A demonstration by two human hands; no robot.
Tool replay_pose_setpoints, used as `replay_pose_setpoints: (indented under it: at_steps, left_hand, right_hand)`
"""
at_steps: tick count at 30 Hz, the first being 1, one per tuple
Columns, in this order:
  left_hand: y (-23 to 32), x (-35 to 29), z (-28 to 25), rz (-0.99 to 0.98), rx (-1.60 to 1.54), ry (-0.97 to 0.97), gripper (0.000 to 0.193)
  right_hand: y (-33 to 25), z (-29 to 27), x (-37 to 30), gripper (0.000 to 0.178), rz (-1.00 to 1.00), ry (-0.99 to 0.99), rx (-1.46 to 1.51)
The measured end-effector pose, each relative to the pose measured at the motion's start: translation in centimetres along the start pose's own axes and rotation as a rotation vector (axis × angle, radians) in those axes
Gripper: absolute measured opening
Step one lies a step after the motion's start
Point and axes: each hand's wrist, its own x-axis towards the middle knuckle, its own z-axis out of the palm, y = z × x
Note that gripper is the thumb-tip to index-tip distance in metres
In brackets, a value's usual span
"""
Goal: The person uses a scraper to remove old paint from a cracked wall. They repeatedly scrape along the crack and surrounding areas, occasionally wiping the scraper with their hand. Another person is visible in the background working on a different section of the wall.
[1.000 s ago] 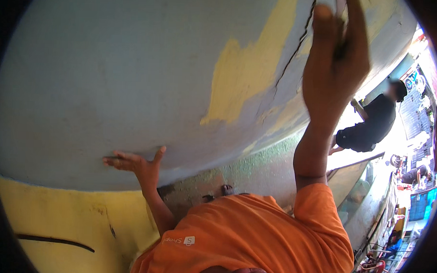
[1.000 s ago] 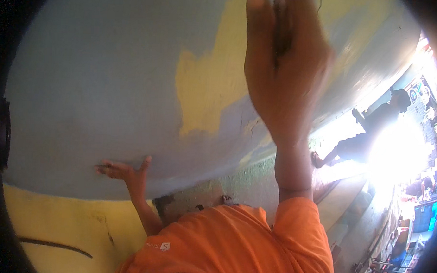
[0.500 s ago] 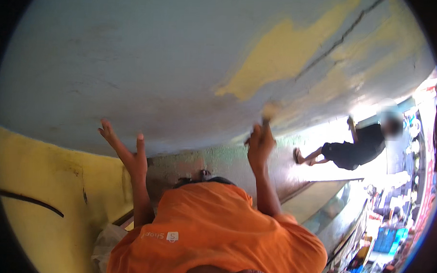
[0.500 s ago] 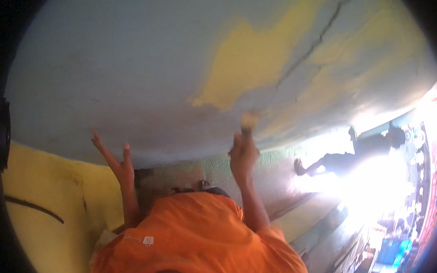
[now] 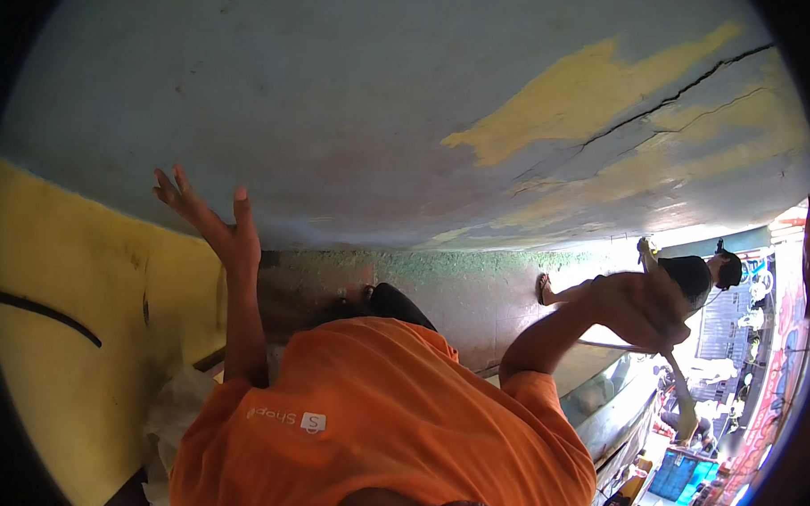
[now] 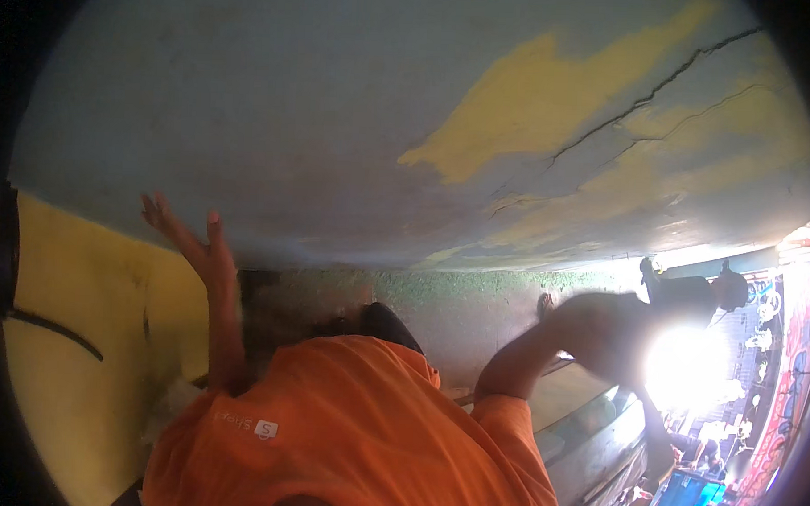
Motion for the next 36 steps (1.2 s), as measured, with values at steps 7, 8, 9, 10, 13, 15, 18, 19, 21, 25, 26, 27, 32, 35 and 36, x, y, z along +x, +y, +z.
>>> replay_pose_setpoints:
  at_steps: [7,8,9,10,13,15,18,19,21,25,26,27,32,35,36]
  left_hand:
    - [-2.9,-7.3,0.8,0.031,-0.05,-0.016,0.087]
    - [-3.2,-9.0,0.5,-0.032,-0.069,-0.021,0.086]
    - [-3.3,-10.9,0.5,-0.106,-0.104,-0.077,0.08]
    - [-3.2,-12.1,0.0,-0.209,-0.134,-0.127,0.074]
    - [-1.7,-14.9,-0.4,-0.399,-0.258,-0.677,0.051]
    - [0.1,-15.4,0.0,-0.512,-0.319,-1.02,0.043]
    - [3.0,-14.7,1.6,-0.461,-0.605,-1.243,0.04]
    - [3.8,-14.2,2.0,-0.414,-0.641,-1.278,0.04]
    - [4.9,-13.0,3.0,-0.355,-0.71,-1.351,0.041]
    - [5.6,-10.8,6.2,-0.271,-0.703,-1.336,0.037]
    - [5.7,-10.5,7.0,-0.219,-0.674,-1.298,0.036]
    - [5.9,-10.3,7.5,-0.151,-0.658,-1.272,0.035]
    - [7.9,-10.7,8.3,-0.145,-0.674,-1.16,0.031]
    - [9.4,-9.6,8.2,-0.063,-0.664,-1.083,0.03]
    - [9.9,-8.8,8.2,0.032,-0.628,-1.011,0.029]
  right_hand:
    - [2.1,-0.9,-28.5,0.034,0.764,-0.968,-0.291]
    - [1.3,-3.7,-31.3,0.033,0.773,-1.081,-0.198]
    - [1.0,-6.7,-33.3,0.035,0.855,-1.35,-0.209]
    - [0.6,-9.4,-34.4,0.039,0.543,-1.59,-0.18]
    - [3.5,-13.3,-35.5,0.049,1.054,-1.545,-0.124]
    - [7.3,-13.7,-36.3,0.055,1.09,-1.495,-0.109]
    - [12.9,-16.9,-39.7,0.06,1.248,-1.88,-0.492]
    - [14.1,-19.1,-41.2,0.061,1.394,-1.752,-0.503]
    - [15.7,-24.1,-44.3,0.062,1.606,-1.678,-0.559]
    - [14.8,-29.4,-47.9,0.054,1.509,-1.696,-0.73]
    - [14.0,-28.6,-47.7,0.053,1.546,-1.637,-0.777]
    - [12.7,-27.4,-46.9,0.052,1.396,-1.573,-0.7]
    - [4.7,-14.8,-33.9,0.053,1.182,-0.989,-0.297]
    - [0.8,-7.3,-21.7,0.055,1.071,-0.859,-0.115]
    - [-0.4,-5.1,-17.7,0.053,0.909,-0.78,-0.075]
